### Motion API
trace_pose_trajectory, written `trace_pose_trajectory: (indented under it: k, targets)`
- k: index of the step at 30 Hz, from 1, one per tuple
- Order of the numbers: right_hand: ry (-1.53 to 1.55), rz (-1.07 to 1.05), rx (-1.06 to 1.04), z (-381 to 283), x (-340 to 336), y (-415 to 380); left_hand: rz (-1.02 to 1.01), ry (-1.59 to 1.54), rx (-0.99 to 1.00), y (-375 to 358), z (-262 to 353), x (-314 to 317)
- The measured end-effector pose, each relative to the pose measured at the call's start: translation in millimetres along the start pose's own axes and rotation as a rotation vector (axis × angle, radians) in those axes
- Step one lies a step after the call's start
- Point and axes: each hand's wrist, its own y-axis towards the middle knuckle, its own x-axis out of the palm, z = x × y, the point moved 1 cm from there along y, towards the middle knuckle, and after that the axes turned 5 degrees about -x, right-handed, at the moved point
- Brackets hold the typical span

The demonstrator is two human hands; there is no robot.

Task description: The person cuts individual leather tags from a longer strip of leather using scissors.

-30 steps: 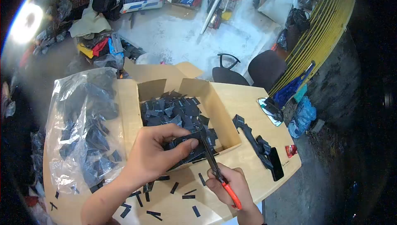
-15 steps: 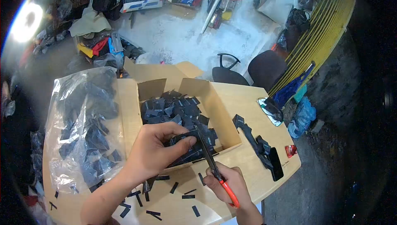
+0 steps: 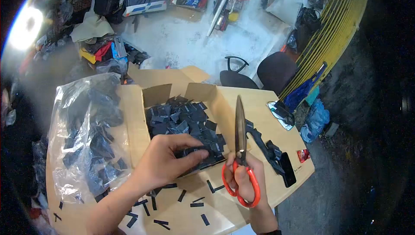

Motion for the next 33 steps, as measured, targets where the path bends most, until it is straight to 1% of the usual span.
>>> trace_pose_trajectory:
  k: [1,3,4,5,7,8,10,11,13,14,16,17,19,20,21,22,25,29,31,33]
  targets:
    - [0.016,0.012,-0.035,-5,0,2,-0.001,0.0,0.001,-2,3,1]
    - [-0.016,0.042,-0.039,-10,3,3,-0.068,0.092,0.024,-7,11,2]
    - [0.033,0.069,-0.075,-14,9,5,-0.11,0.062,-0.045,-9,16,2]
    - [0.083,0.093,-0.11,-20,13,7,-0.107,0.063,-0.045,-10,16,3]
    - [0.076,0.09,-0.103,-33,19,8,-0.12,-0.057,0.047,-12,17,4]
    - [0.062,0.078,-0.105,-35,21,9,-0.115,-0.055,0.048,-13,19,3]
    - [0.025,0.034,-0.142,-35,25,12,-0.147,-0.069,-0.061,-15,24,0]
    - [0.025,0.031,-0.144,-34,26,11,-0.145,-0.068,-0.059,-15,21,0]
    - [-0.159,0.1,-0.026,-31,26,7,-0.118,-0.004,0.092,-12,12,2]
    - [-0.111,0.093,-0.132,-32,28,7,-0.115,-0.004,0.093,-12,11,2]
    - [-0.059,0.116,-0.114,-34,28,7,-0.185,-0.14,0.017,-10,8,2]
    - [-0.006,0.142,-0.095,-35,28,6,-0.186,-0.141,0.017,-10,9,1]
    - [-0.036,0.156,-0.123,-37,22,7,-0.215,-0.314,-0.089,-10,8,-3]
    - [-0.077,0.155,-0.165,-37,19,7,-0.216,-0.314,-0.088,-10,10,-4]
    - [-0.118,0.155,-0.206,-37,18,7,-0.231,-0.246,-0.077,-10,12,-5]
    - [-0.059,0.163,-0.183,-36,17,6,-0.246,-0.178,-0.066,-10,13,-5]
    - [-0.075,0.191,-0.24,-40,19,5,-0.251,-0.232,-0.072,-10,11,-5]
    - [-0.084,0.189,-0.262,-35,17,6,-0.236,-0.204,-0.1,-8,8,-7]
    - [-0.071,0.246,-0.256,-36,18,6,-0.239,-0.328,-0.173,-7,8,-5]
    - [-0.086,0.25,-0.264,-31,15,8,-0.241,-0.283,-0.195,-6,8,-7]
